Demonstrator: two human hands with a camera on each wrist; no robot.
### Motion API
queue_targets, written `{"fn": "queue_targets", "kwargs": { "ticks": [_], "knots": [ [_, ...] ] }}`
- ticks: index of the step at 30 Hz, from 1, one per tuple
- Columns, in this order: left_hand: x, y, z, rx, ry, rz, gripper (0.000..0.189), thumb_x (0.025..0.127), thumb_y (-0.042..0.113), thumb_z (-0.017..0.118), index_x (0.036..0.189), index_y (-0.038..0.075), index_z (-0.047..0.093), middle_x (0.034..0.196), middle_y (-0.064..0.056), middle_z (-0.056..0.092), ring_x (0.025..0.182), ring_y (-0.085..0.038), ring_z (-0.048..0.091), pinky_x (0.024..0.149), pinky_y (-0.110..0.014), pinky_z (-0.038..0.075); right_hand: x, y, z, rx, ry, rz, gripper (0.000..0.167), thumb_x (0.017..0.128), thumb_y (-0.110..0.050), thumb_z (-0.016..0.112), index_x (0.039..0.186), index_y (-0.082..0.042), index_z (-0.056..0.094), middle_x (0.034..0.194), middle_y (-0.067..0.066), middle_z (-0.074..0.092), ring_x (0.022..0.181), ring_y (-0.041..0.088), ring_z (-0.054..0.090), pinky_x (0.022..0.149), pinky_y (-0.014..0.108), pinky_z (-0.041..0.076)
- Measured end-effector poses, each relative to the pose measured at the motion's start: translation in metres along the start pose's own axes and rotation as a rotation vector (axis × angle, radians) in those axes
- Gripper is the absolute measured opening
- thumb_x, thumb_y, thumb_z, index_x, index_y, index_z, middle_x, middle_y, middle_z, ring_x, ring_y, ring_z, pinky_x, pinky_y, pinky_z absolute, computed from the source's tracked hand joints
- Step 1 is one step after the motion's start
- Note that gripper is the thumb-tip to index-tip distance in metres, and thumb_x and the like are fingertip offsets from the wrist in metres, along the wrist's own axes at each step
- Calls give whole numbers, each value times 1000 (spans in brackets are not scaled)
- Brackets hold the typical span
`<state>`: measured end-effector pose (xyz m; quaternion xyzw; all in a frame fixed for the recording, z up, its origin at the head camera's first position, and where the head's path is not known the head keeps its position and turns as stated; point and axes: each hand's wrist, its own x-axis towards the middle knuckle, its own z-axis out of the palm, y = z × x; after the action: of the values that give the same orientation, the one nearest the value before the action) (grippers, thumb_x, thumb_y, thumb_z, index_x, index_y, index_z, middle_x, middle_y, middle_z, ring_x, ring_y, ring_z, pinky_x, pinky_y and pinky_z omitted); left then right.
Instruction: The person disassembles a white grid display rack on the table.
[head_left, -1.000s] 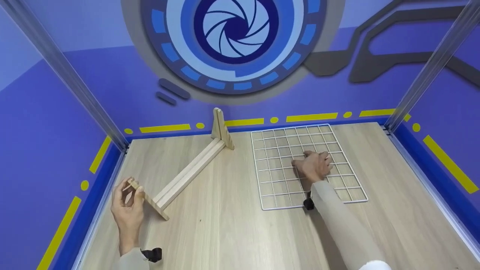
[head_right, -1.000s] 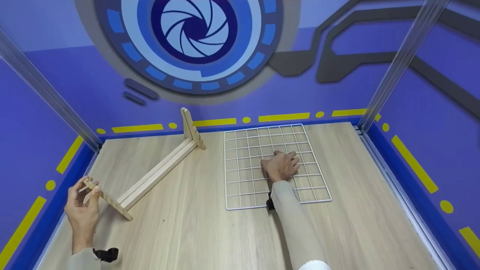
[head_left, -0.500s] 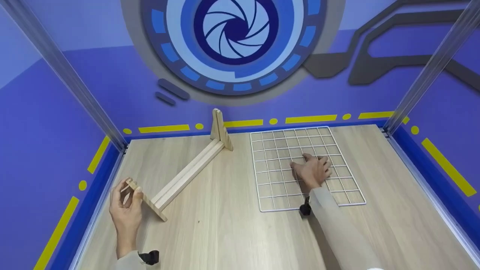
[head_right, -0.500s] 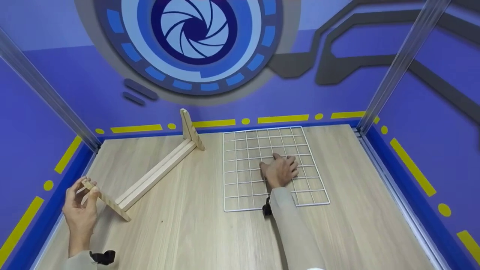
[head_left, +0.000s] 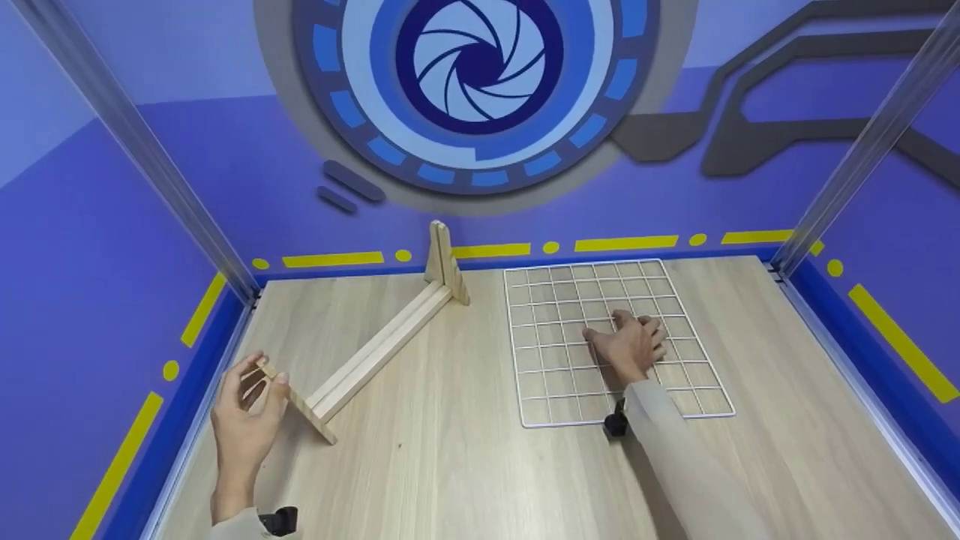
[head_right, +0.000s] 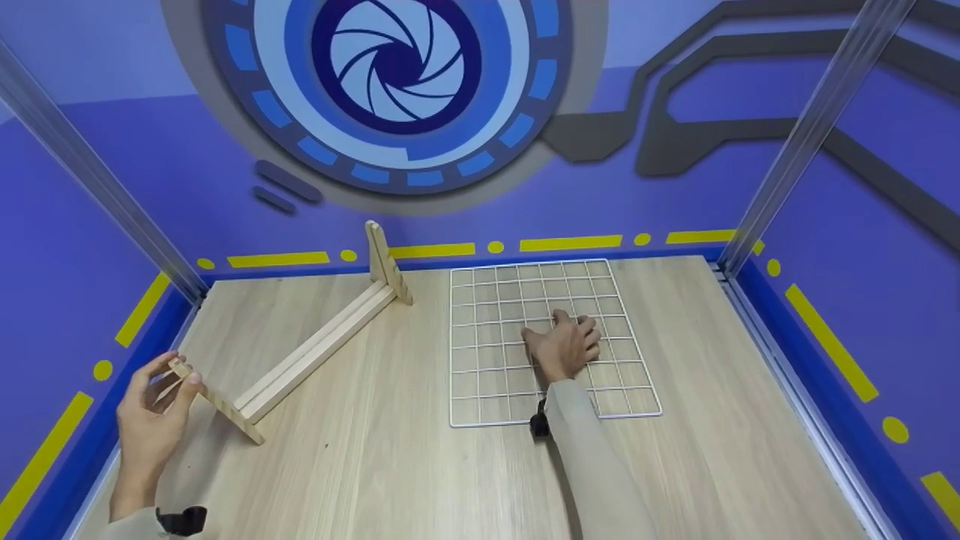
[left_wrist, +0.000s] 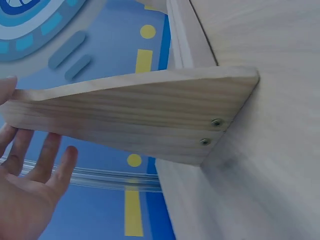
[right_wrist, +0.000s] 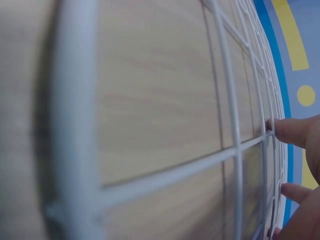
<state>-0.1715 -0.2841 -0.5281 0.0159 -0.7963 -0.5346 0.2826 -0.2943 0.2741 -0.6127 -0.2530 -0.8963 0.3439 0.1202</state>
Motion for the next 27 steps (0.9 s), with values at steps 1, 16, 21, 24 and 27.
{"fn": "queue_targets", "kwargs": {
  "ticks": [1,16,21,24,27],
  "knots": [
    [1,2,-2,26,-18,2,50,98,1,75,146,3,61,137,-5,65,121,-1,61,105,-8,50,0,0,0,1,-1,0,78,80,-47,91,144,-11,65,149,28,42,138,48,32,108,63,29],
    [34,38,-4,318,-242,237,62,89,11,86,143,-1,60,138,-21,62,122,-37,60,101,-38,47,8,0,-16,57,-38,13,81,82,-40,89,150,-8,58,153,30,40,142,50,31,114,66,27],
    [49,56,-1,461,-311,265,62,95,28,83,147,5,58,145,-19,59,87,-31,63,70,-42,54,13,-2,-37,75,-61,-22,79,87,-41,83,151,-6,56,151,29,42,140,47,35,114,64,33],
    [59,67,5,503,-353,265,63,97,36,79,149,7,57,149,-18,57,93,-35,66,77,-50,60,21,-3,-55,66,-65,-88,78,89,-41,82,151,-3,56,148,29,44,138,47,38,115,64,32],
    [68,79,13,505,-398,256,64,99,39,77,150,6,56,151,-20,56,126,-46,60,103,-67,52,29,-6,-72,36,-97,-151,80,91,-46,80,152,-1,54,149,31,43,140,50,38,116,66,30]
  ]
}}
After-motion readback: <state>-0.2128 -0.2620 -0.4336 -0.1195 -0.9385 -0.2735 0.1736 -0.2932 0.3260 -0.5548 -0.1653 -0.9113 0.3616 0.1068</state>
